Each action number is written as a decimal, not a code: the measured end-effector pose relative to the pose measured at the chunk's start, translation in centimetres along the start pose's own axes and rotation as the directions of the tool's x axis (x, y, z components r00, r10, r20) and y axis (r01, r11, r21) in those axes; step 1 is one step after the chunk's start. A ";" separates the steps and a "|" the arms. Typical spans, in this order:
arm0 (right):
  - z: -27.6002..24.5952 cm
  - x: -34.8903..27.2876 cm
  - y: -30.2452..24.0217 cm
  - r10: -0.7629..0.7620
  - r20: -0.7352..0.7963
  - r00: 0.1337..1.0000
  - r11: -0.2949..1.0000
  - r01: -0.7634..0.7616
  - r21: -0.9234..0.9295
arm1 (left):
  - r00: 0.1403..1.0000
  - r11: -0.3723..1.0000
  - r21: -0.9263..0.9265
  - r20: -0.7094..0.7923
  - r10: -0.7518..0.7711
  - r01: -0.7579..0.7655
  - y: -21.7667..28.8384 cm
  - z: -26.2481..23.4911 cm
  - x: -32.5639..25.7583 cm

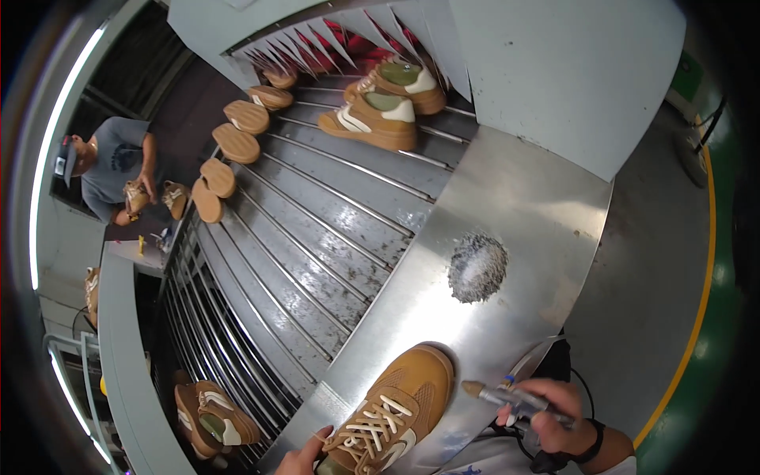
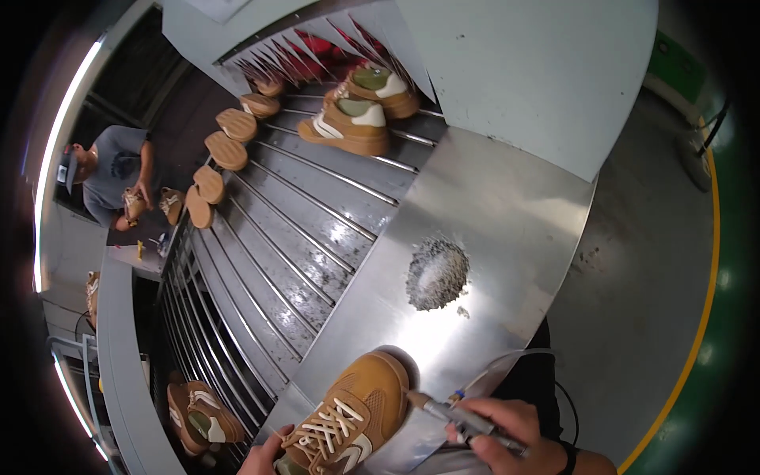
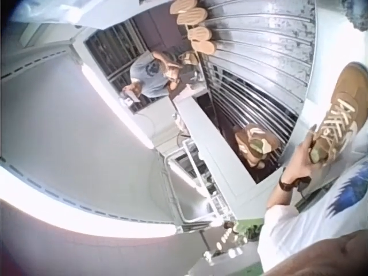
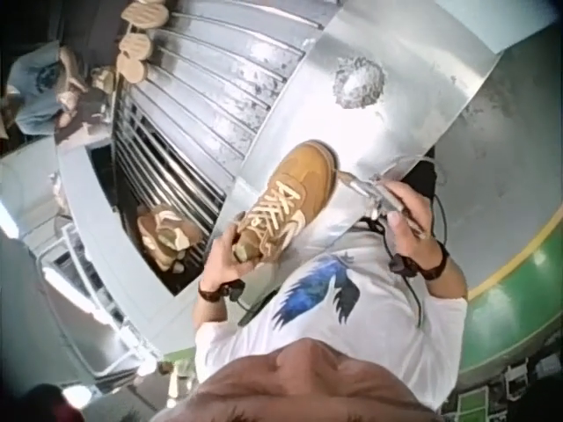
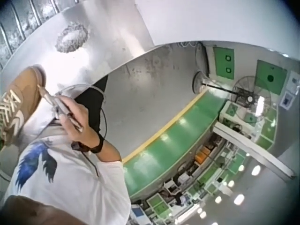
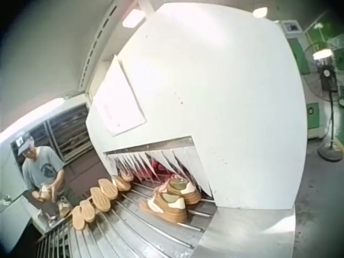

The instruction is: The worker uses a compressed air nozzle and a brush to clean dust or debris off finished sneakers on a conveyor belt in a shoe manufacturing facility.

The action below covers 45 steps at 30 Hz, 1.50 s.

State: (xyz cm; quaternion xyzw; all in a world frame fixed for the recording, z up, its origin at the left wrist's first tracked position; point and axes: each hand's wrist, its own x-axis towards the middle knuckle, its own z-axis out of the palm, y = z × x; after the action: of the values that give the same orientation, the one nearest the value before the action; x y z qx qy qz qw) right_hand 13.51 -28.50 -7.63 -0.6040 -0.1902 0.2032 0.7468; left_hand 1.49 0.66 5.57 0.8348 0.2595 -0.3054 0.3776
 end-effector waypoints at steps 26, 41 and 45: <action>-2.9 4.9 7.8 -0.097 -0.548 0.831 0.989 0.144 0.044 | 0.321 0.993 0.101 -0.944 0.078 0.058 -14.4 -9.5 9.0; -1.9 6.0 5.9 -0.096 -0.501 0.860 0.995 0.065 -0.080 | -0.050 0.817 -0.431 -0.874 -0.484 -0.383 -29.3 -5.0 1.5; -2.2 5.9 5.9 -0.119 -0.467 0.876 0.993 0.117 -0.035 | 0.150 0.618 -0.543 -0.807 -0.571 -0.569 -24.9 -2.4 -2.4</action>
State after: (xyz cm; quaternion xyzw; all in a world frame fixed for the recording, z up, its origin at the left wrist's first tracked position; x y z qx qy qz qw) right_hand 19.19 -26.04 -13.60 -0.6246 -0.0415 0.0050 0.7798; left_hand -15.90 16.49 -3.28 0.5509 0.5413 0.4681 0.4293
